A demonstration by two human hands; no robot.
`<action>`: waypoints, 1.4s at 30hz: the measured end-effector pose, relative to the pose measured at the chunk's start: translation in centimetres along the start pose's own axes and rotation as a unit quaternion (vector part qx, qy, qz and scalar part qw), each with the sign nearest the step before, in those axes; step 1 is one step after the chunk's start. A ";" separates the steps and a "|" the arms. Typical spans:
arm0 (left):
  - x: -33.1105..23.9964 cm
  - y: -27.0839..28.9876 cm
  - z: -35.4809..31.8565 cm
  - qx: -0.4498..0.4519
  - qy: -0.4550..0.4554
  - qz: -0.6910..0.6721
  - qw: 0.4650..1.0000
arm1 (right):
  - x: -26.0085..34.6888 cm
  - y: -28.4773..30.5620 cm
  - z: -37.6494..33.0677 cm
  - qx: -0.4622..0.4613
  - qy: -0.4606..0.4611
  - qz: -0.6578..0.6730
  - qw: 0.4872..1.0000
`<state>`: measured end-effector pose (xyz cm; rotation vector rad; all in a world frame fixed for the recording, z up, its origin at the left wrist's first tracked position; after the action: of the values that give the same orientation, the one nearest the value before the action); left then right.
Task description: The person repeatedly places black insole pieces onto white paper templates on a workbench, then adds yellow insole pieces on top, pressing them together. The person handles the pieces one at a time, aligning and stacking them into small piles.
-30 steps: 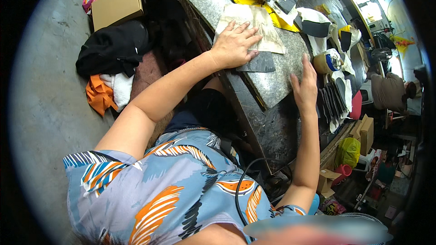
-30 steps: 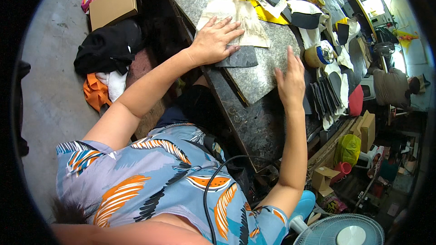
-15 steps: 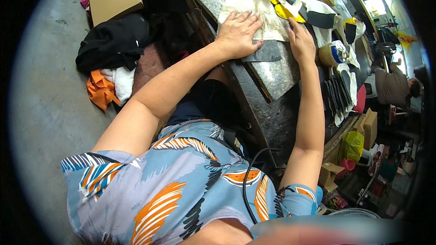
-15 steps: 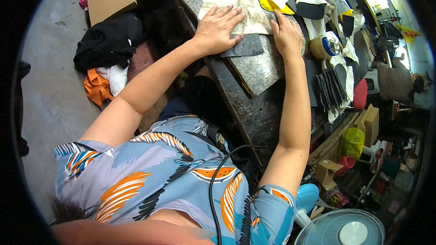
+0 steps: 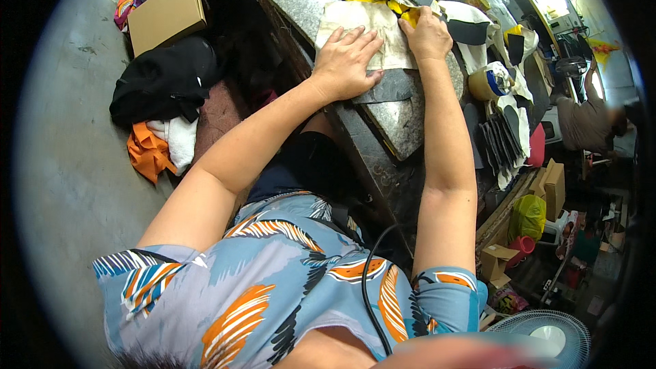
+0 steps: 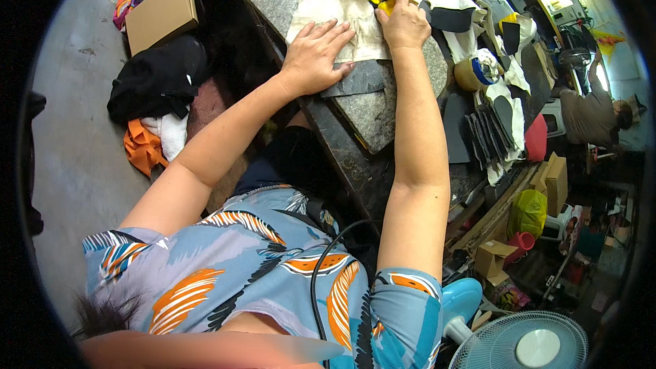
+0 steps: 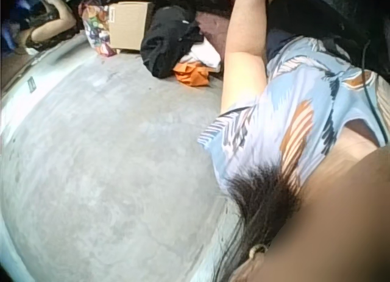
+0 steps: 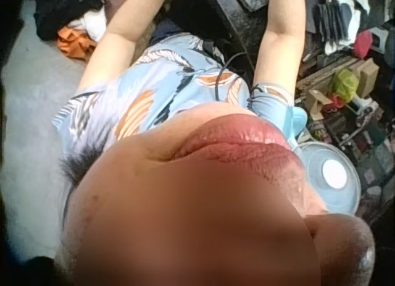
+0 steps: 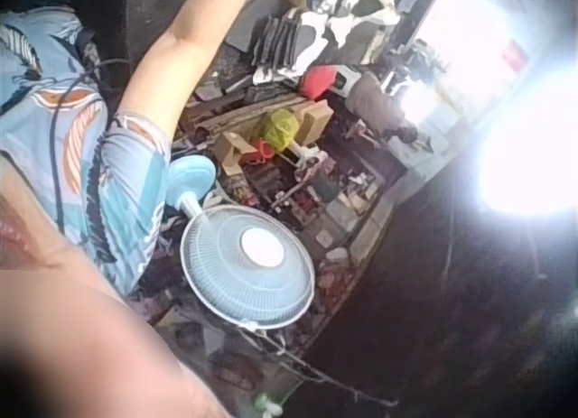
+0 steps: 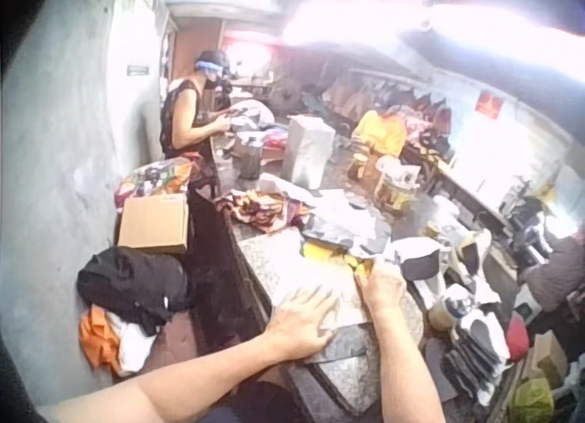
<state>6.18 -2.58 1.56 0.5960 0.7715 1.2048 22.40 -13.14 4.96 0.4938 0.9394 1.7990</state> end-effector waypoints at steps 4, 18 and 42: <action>0.0 0.0 -0.1 0.002 0.002 -0.001 1.000 | -1.2 0.1 -0.5 -0.002 0.059 0.025 0.998; 0.1 -0.7 -0.1 -0.006 -0.011 0.027 1.000 | -8.0 7.7 -13.0 -0.008 0.055 0.199 0.978; -2.3 0.7 -0.1 0.085 -0.154 -0.137 0.975 | -19.4 13.6 -13.0 -0.007 -0.405 0.686 0.604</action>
<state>5.36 -4.61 2.49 0.7692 0.6699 0.7751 13.39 -38.21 9.31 2.2310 -0.3692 2.3182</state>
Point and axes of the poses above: each hand's wrist, its own z-axis towards the middle knuckle, its own y-axis out of the back of the hand, x = y × z, the point moved 7 cm from there along z, towards the middle knuckle, and after that the axes turned 5 degrees about -x, right-handed, at the moved point
